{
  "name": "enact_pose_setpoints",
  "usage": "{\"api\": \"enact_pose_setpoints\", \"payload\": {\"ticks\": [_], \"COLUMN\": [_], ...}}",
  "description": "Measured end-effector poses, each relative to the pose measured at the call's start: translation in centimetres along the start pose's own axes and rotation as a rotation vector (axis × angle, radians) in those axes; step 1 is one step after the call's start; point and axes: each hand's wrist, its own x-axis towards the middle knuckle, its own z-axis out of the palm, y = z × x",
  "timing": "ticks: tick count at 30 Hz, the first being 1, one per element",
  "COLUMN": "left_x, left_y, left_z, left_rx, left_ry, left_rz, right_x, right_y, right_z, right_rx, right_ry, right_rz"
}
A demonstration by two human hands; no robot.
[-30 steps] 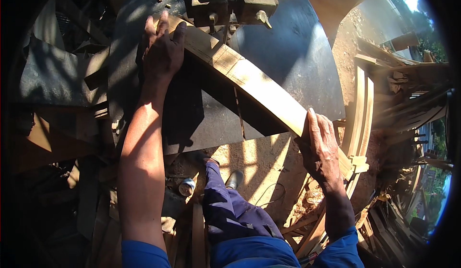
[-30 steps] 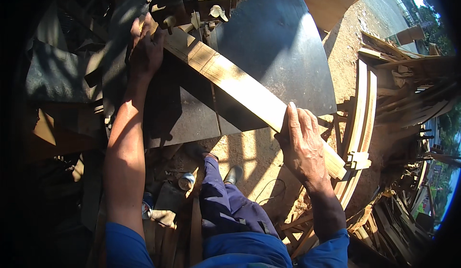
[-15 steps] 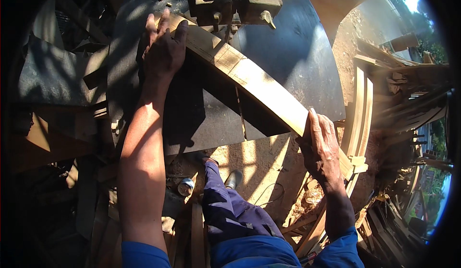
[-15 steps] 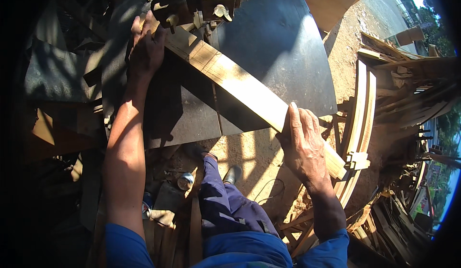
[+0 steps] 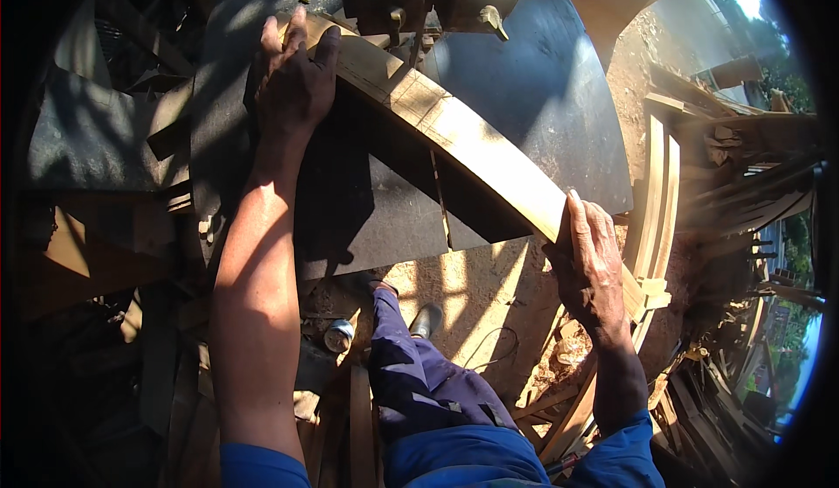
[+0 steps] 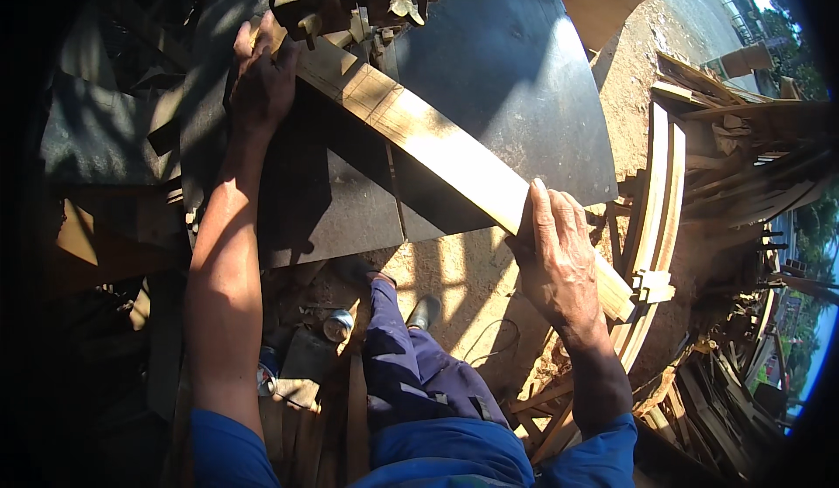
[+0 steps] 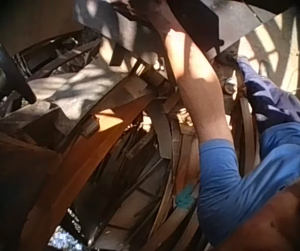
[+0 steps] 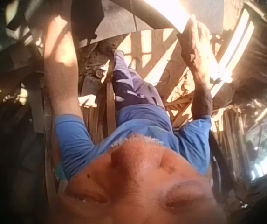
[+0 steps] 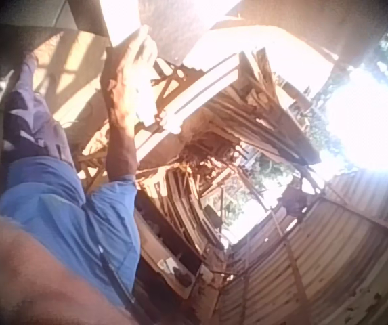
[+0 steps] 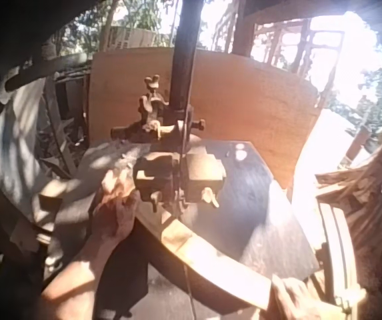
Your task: The person cuts a curved shape into a wooden plank using a band saw, walks to a workbench to collect a stack of wooden blocks, and returns to the band saw table with the blocks.
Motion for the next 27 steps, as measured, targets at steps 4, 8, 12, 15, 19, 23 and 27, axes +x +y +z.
{"api": "enact_pose_setpoints", "payload": {"ticks": [4, 8, 12, 15, 19, 23, 27], "left_x": [0.04, 0.13, 0.17, 0.07, 0.08, 0.10, 0.32], "left_y": [-0.18, -0.41, -0.44, -0.37, -0.24, -0.29, -0.19], "left_z": [0.03, 0.22, 0.26, 0.12, 0.03, -0.23, -0.27], "left_rx": [-0.010, 0.020, -0.002, 0.035, 0.031, 0.020, 0.043], "left_ry": [-0.030, -0.010, 0.007, 0.005, -0.027, -0.016, -0.002], "left_rz": [-0.016, 0.007, 0.020, 0.012, 0.000, 0.024, 0.057], "right_x": [0.04, -0.06, 0.09, 0.00, 0.08, 0.08, -0.03], "right_y": [-0.04, -0.18, -0.11, -0.12, -0.02, -0.09, -0.20], "right_z": [0.05, -0.03, -0.03, -0.04, 0.02, -0.09, -0.30], "right_rx": [-0.004, -0.013, 0.016, -0.037, -0.005, -0.010, 0.063], "right_ry": [0.003, -0.010, -0.006, -0.003, 0.006, 0.033, 0.016], "right_rz": [0.010, 0.020, 0.010, 0.002, 0.005, 0.014, 0.035]}}
